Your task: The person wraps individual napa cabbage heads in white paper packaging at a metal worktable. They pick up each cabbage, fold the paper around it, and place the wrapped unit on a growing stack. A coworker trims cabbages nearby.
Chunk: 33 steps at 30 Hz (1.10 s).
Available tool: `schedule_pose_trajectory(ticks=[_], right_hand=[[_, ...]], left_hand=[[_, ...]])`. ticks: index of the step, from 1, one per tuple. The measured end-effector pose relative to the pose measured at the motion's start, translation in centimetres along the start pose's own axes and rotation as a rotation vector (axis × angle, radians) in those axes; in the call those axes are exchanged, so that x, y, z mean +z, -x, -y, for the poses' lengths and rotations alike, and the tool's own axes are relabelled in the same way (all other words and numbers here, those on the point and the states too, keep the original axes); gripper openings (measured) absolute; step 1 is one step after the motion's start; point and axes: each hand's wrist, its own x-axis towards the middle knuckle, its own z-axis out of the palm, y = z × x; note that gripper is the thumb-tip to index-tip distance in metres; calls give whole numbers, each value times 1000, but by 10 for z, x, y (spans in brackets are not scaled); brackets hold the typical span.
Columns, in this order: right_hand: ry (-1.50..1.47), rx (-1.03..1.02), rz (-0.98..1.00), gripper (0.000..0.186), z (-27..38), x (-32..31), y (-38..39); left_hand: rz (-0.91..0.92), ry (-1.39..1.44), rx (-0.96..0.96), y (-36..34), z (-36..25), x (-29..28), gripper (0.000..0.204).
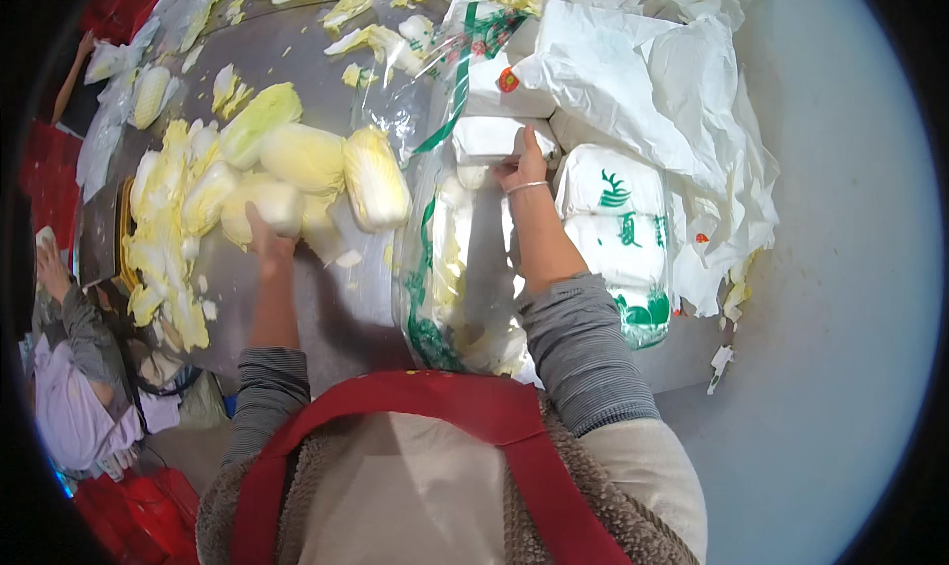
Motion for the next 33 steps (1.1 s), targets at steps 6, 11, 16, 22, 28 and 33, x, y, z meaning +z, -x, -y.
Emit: schedule_pose_trajectory(ticks=[6, 11, 16, 22, 28, 33], right_hand=[[-136, -230, 46, 36, -16, 7, -28], [-105, -371, -30, 43, -47, 2, 49], [-204, -350, 518, 31, -55, -53, 94], [-228, 16, 1180, 54, -40, -58, 219], [901, -794, 866, 68, -29, -65, 294], [1356, -1177, 950, 53, -40, -79, 345]], left_hand=[[123, -131, -255, -45, -39, 28, 70], [-129, -455, 10, -15, -44, 32, 81], [379, -489, 585, 123, -6, 50, 57], [1207, 41, -573, 237, 5, 32, 89], [1132, 52, -643, 291, 32, -18, 74], [1056, -37, -620, 310, 25, -35, 63]])
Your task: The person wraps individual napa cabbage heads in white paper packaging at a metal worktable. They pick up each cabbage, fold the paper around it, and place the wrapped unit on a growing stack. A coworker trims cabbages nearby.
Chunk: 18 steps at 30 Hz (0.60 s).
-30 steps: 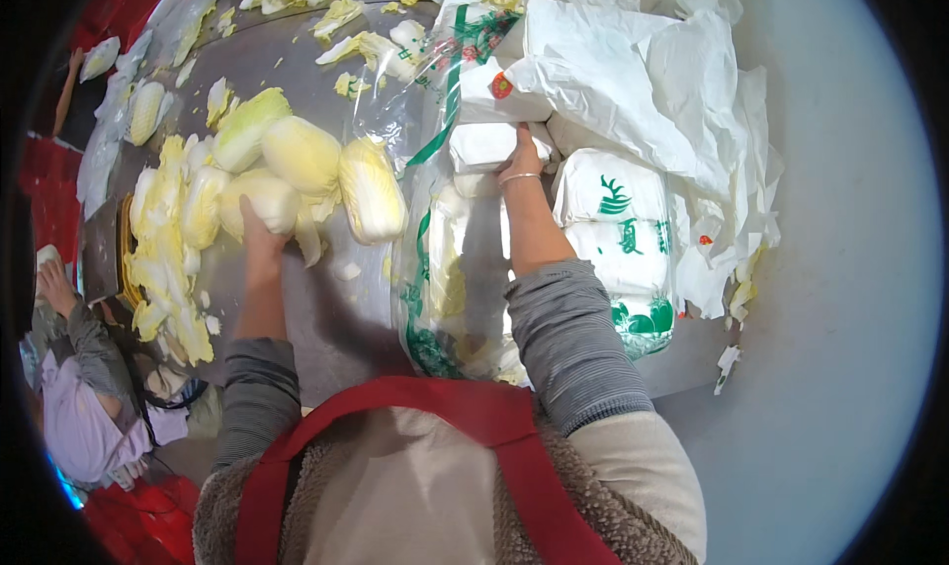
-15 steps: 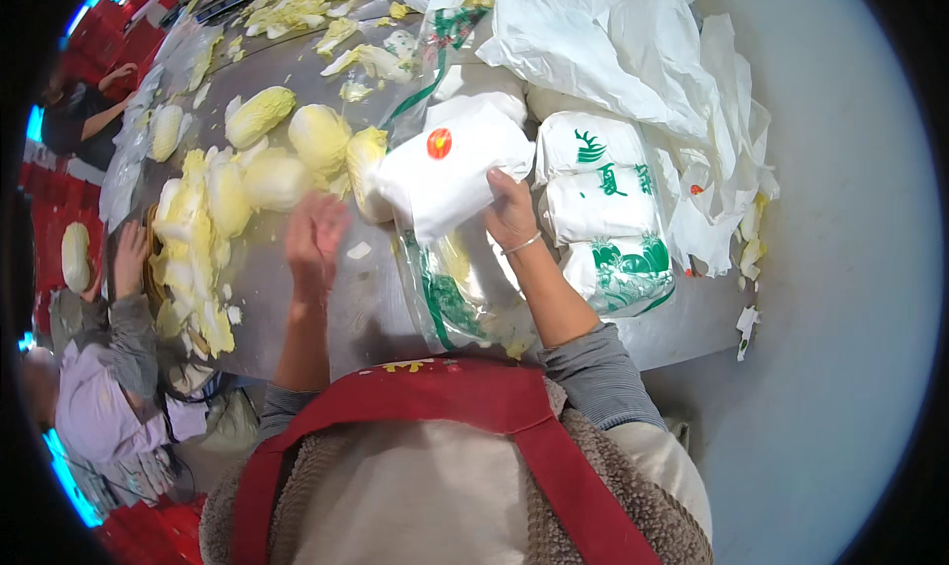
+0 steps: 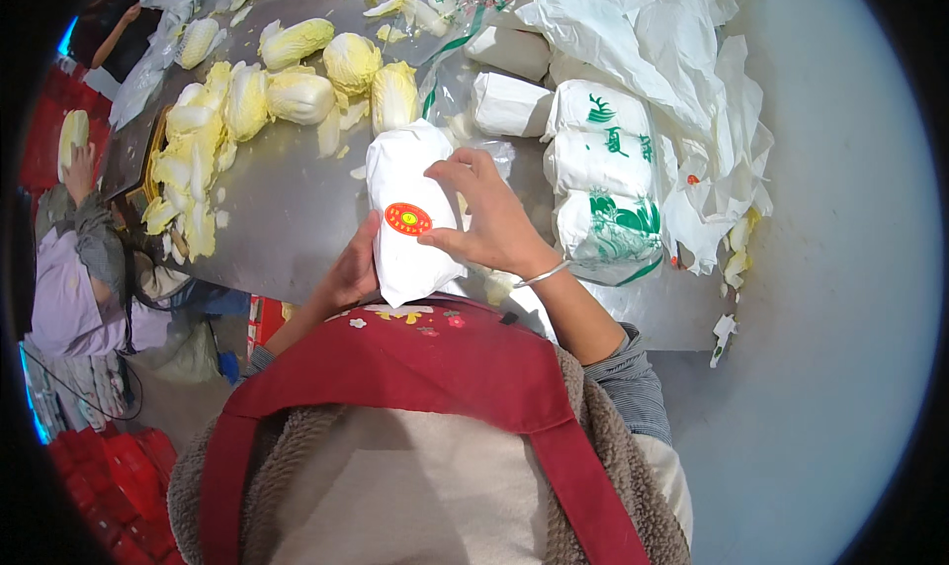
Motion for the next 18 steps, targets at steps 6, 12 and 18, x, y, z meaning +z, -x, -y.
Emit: schedule_pose_trajectory(ticks=[6, 12, 18], right_hand=[[46, -166, 184, 25, 0, 6, 18], [-1244, 272, -140, 21, -76, 13, 53], [-1305, 538, 127, 51, -45, 72, 45]], left_hand=[[-49, 52, 53, 11, 30, -4, 61], [-4, 302, 122, 24, 10, 20, 65], [-124, 289, 112, 21, 22, -6, 69]])
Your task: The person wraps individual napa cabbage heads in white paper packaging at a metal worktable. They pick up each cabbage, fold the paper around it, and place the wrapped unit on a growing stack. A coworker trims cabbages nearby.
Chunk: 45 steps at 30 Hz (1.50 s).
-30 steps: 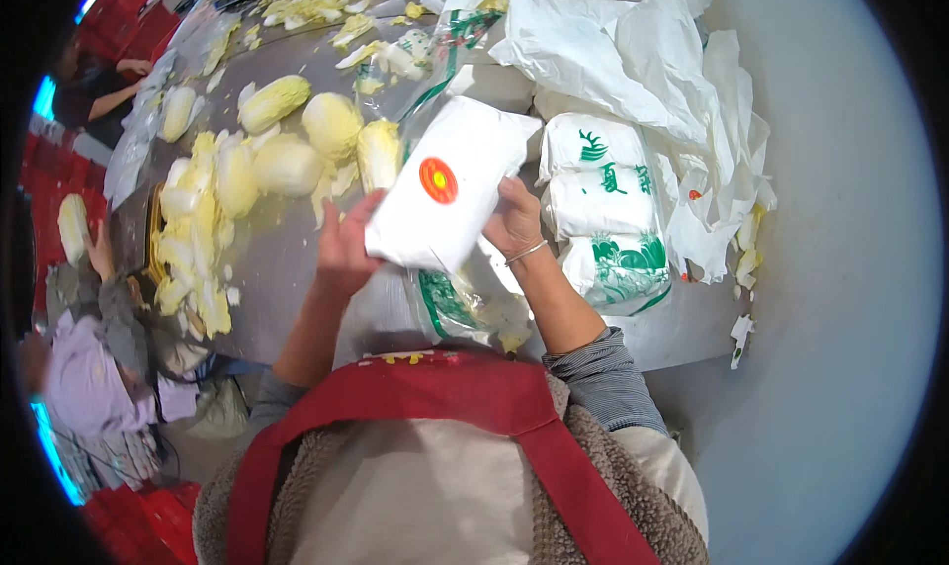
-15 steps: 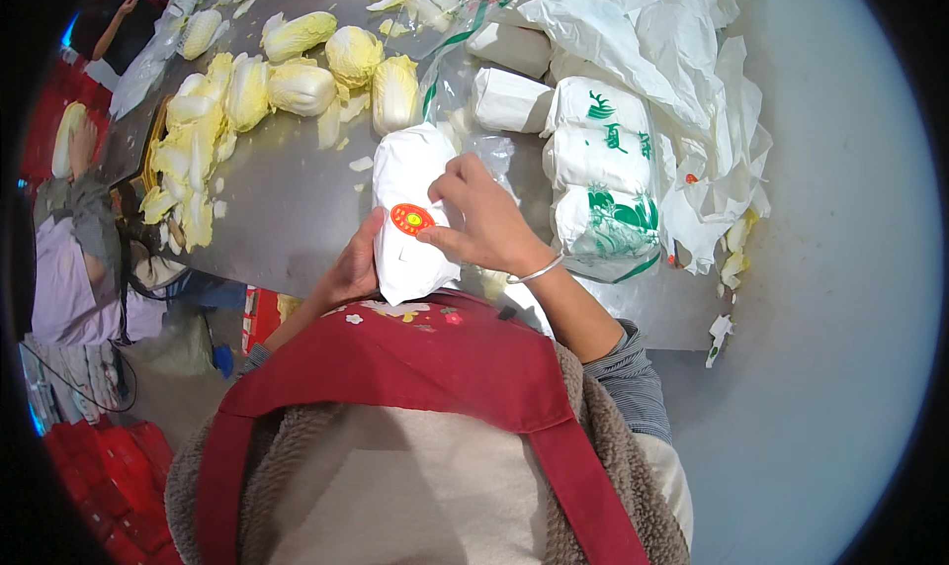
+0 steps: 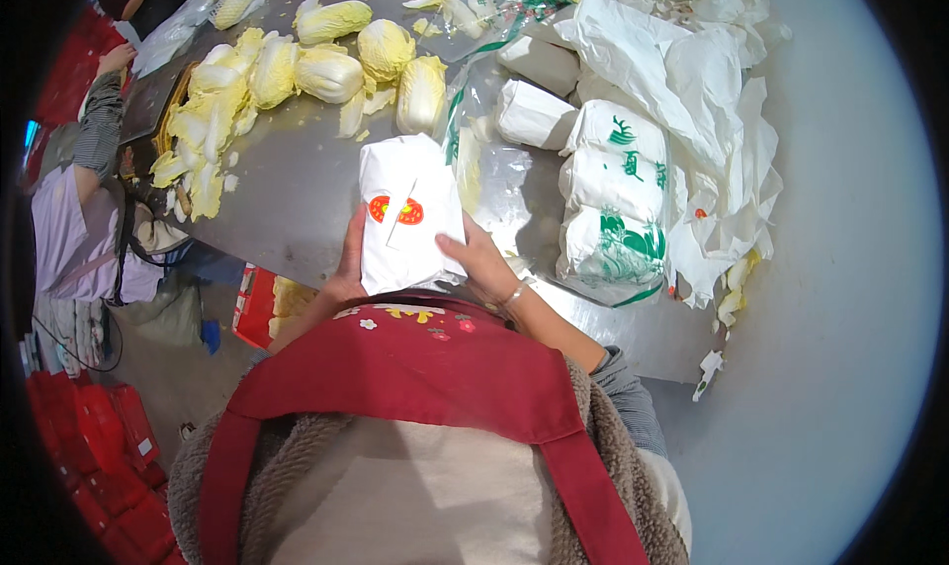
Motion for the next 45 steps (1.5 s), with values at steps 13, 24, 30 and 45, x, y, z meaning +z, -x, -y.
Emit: schedule_pose_trajectory(ticks=[13, 24, 30, 45], right_hand=[[-197, -258, 195, 24, 151, 152, -143], [-342, -1048, -371, 60, 327, -104, -59], [-327, -237, -558, 50, 65, -111, -63], [-382, -261, -905, 33, 46, -139, -134]], left_hand=[[-397, 65, 415, -11, -121, -100, 95], [-783, -215, 553, -67, -186, -139, 84], [-39, -1189, 666, -202, -89, 38, 41], [95, -1938, 96, -323, -56, 45, 87]])
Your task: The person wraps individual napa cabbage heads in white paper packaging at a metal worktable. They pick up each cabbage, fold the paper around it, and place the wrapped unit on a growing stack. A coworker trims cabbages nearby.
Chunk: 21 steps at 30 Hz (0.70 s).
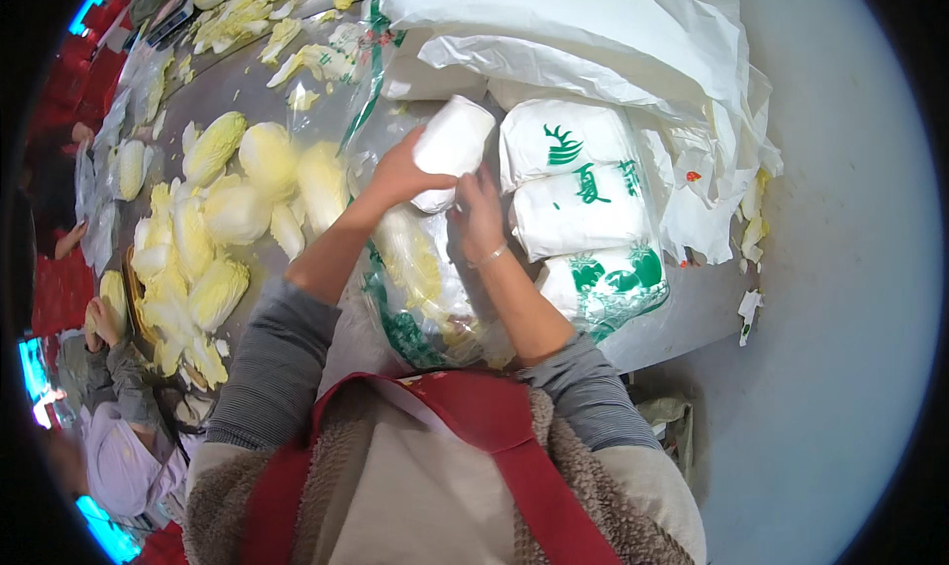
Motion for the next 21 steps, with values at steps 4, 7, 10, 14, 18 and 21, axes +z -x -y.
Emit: schedule_pose_trajectory(ticks=[4, 7, 10, 14, 18, 21], right_hand=[[378, -353, 341, 48, 29, -21, 56], [238, -253, 504, 65, 41, 2, 96], [674, -407, 707, 70, 44, 5, 121], [1097, -819, 709, 61, 54, 18, 172], [1329, -1022, 556, 41, 38, 22, 205], [1394, -1191, 547, 20, 25, 16, 204]], left_hand=[[109, 1247, -171, 79, 11, -5, 56], [292, 1789, 62, 136, -5, 0, 59], [285, 1735, 131, 173, 1, 5, 63], [99, 1562, 101, 213, 0, 17, 62], [-35, 1444, 80, 240, -8, 31, 59], [-119, 1454, 73, 252, -11, 36, 50]])
